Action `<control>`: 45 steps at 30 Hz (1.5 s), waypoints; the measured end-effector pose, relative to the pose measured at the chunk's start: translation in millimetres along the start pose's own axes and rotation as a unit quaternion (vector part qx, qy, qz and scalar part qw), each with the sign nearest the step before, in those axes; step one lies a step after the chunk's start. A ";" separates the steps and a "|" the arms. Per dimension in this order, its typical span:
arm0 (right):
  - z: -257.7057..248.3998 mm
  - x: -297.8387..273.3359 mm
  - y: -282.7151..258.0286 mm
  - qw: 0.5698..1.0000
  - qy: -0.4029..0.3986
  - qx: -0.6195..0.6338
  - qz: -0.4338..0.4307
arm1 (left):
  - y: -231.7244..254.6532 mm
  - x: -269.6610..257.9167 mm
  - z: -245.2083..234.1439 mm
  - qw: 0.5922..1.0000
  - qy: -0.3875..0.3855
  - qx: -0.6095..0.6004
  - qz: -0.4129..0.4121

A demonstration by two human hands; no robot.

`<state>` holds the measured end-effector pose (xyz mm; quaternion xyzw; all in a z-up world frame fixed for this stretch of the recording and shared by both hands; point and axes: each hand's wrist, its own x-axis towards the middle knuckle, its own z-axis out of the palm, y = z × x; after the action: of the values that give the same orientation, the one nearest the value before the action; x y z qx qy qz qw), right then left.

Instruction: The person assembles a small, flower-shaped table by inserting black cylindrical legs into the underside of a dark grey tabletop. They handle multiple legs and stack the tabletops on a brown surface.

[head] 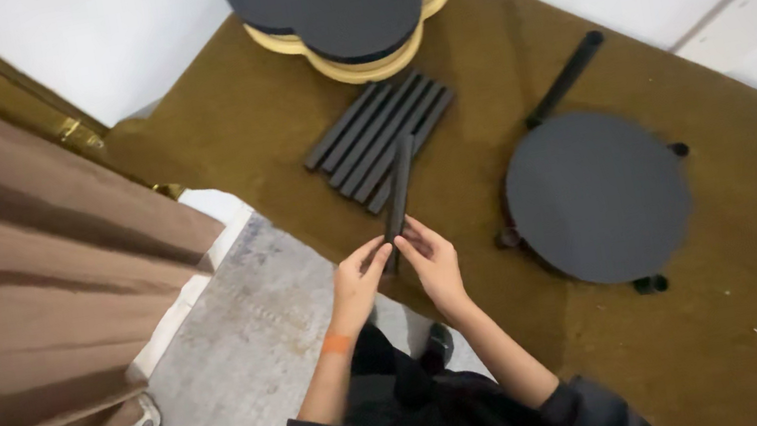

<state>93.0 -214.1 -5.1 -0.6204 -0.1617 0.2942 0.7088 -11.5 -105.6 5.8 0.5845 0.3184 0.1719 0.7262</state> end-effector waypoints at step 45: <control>181.5 149.9 17.5 0.820 0.142 -0.517 -0.202 | 33.5 261.2 -148.2 0.951 -0.115 0.276 0.079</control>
<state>97.4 21.9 -10.2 -0.8841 -0.3087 -0.0735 0.3430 87.0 175.0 -47.4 0.8012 0.2206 0.0657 0.5523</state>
